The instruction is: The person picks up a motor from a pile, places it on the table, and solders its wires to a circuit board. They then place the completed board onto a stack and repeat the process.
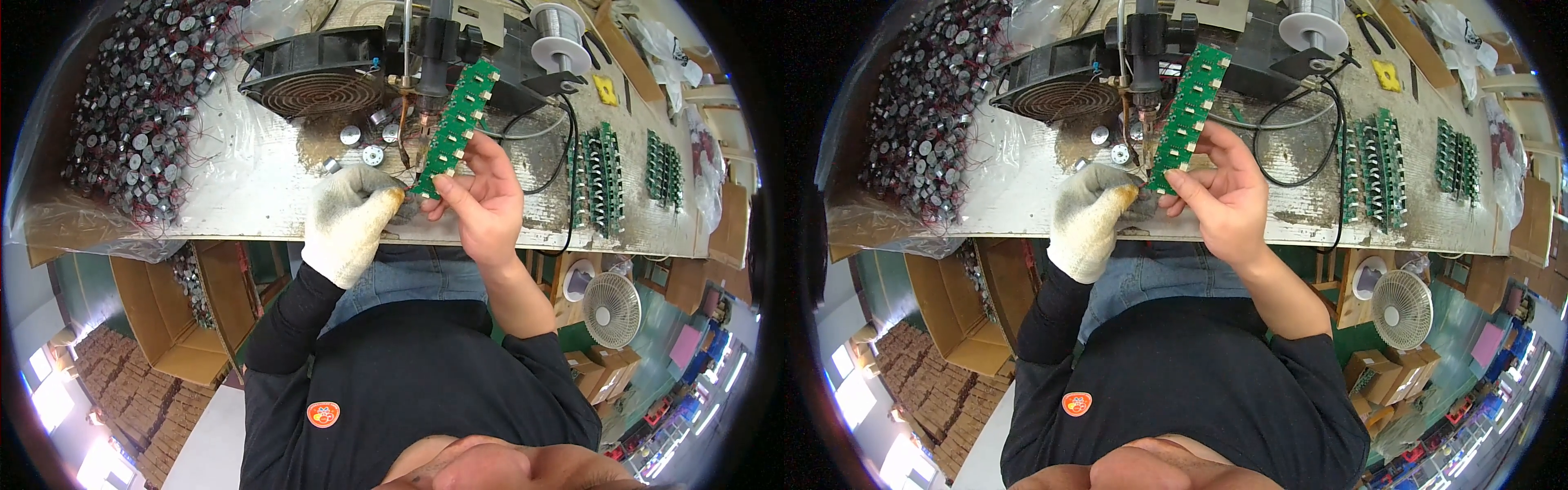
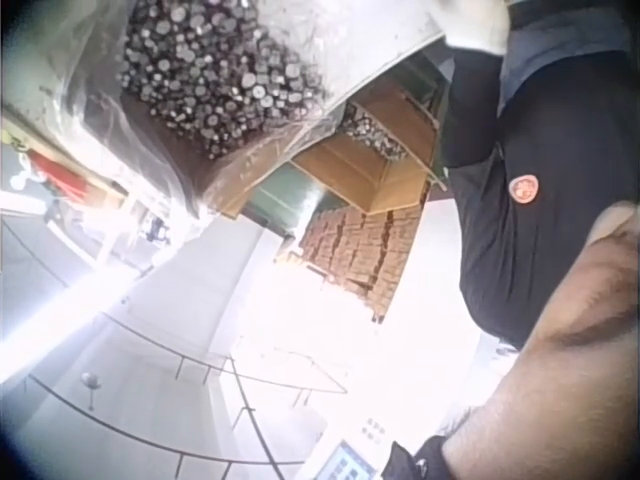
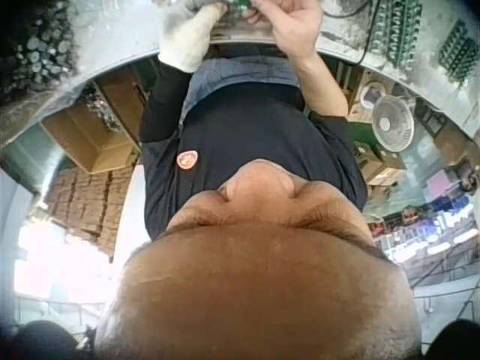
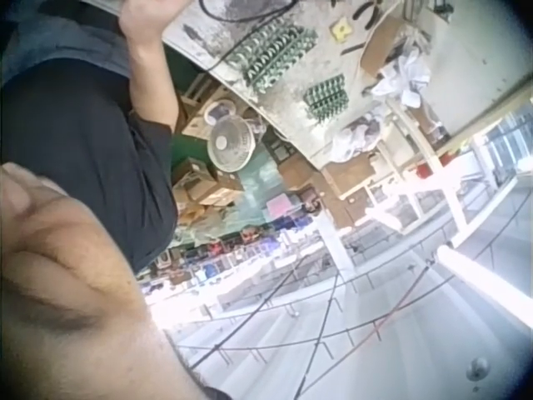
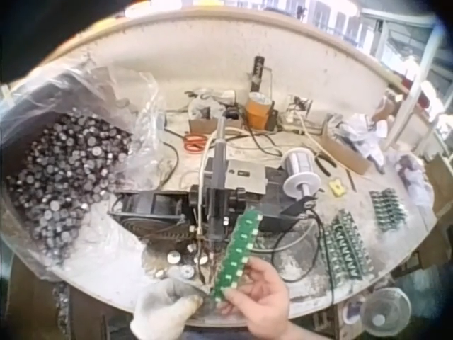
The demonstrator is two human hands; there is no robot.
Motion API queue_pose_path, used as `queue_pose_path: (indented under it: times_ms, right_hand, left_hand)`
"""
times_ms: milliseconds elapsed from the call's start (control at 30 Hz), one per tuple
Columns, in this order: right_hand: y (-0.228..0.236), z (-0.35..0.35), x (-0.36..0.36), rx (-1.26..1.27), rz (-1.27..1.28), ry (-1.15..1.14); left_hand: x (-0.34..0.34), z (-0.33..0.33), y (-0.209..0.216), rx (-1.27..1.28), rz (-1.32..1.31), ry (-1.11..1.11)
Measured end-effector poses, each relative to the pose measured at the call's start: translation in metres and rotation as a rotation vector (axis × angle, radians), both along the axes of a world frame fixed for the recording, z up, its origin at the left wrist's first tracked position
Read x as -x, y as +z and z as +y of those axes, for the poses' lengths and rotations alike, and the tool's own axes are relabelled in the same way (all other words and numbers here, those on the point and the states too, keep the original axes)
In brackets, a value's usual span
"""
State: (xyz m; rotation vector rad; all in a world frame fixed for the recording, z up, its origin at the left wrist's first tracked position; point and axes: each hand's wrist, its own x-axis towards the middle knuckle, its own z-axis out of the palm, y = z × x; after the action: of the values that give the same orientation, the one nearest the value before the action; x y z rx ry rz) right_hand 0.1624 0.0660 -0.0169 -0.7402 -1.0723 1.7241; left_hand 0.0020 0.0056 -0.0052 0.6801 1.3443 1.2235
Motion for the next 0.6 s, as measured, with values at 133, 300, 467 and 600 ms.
queue_pose_path:
  times_ms: [133, 300, 467, 600]
  right_hand:
    - [0.0016, 0.0004, 0.0019, 0.001, 0.035, -0.011]
    - [0.0036, -0.0001, 0.0013, 0.001, 0.018, -0.012]
    - [-0.0006, 0.0003, 0.0001, 0.004, 0.012, -0.004]
    - [-0.0022, -0.0009, -0.0004, 0.020, 0.014, -0.003]
  left_hand:
    - [0.0016, 0.0016, 0.0021, -0.008, 0.080, -0.008]
    - [0.0005, -0.0001, 0.0000, -0.018, 0.038, 0.014]
    - [-0.0014, -0.0010, -0.0007, -0.004, -0.024, 0.040]
    - [0.0021, -0.0034, -0.0072, 0.042, 0.032, -0.048]
